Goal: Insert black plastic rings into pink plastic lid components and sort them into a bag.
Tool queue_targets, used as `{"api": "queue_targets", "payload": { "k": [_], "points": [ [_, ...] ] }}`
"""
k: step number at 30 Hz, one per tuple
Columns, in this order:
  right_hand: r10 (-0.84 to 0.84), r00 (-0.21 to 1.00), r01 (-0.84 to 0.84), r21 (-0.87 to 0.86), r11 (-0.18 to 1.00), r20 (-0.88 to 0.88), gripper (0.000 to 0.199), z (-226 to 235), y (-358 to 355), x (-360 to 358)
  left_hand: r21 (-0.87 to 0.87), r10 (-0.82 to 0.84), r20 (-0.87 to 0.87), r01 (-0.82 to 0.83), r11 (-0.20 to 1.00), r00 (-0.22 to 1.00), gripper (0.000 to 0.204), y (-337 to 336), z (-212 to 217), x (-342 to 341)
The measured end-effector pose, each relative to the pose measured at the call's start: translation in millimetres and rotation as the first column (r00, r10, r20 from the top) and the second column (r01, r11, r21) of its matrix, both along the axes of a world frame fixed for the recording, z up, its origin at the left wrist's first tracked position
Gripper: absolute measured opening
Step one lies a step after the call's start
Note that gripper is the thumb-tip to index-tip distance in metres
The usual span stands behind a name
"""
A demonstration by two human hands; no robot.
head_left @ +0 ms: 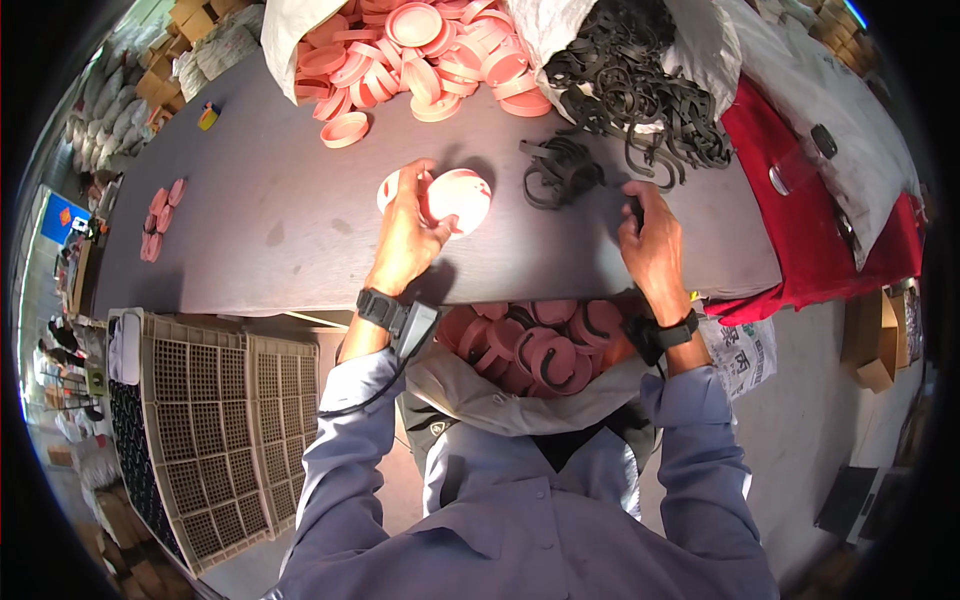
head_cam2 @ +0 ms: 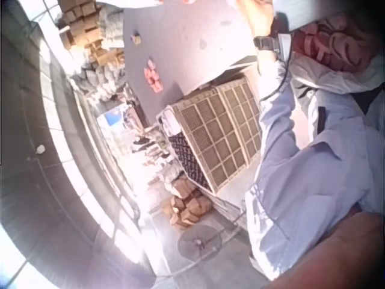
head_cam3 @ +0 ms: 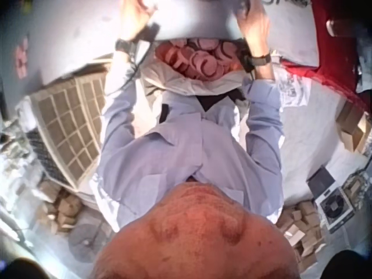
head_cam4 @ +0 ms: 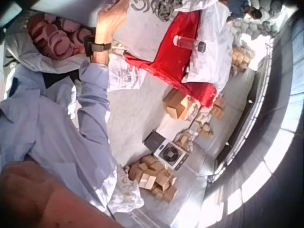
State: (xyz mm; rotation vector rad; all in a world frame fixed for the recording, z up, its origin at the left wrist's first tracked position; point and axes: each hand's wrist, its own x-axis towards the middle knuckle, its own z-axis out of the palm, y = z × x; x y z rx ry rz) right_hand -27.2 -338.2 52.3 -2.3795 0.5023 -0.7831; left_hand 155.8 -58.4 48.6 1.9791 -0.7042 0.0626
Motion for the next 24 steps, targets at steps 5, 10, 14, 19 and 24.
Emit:
{"api": "queue_targets", "payload": {
  "k": [5, 10, 14, 19, 24],
  "points": [
    [0.245, 0.895, -0.306, 0.113, 0.945, 0.372, 0.042, 15, 51, -6, -0.029, -0.445, -0.218, 0.450, 0.892, 0.868, 0.058, -9, 20, -52],
    [0.309, 0.947, -0.304, 0.539, 0.786, 0.084, 0.044, -6, 72, -22, -0.365, -0.554, -0.406, 0.427, 0.828, 0.727, 0.069, -18, 17, -91],
    [0.230, 0.959, -0.234, 0.920, 0.313, 0.166, 0.038, -6, 91, -33, -0.638, -0.455, -0.411, 0.107, 0.762, 0.790, 0.068, -16, -4, -126],
    [0.058, 0.962, -0.259, 0.827, 0.499, 0.266, 0.023, -12, 97, -35, -0.587, -0.314, -0.358, 0.049, 0.808, 0.880, 0.046, -5, -19, -122],
    [0.236, 0.929, -0.369, 0.662, 0.653, 0.285, 0.014, 22, 96, -50, -0.348, -0.345, -0.258, 0.246, 0.905, 0.902, 0.037, 7, -12, -120]
  ]
}}
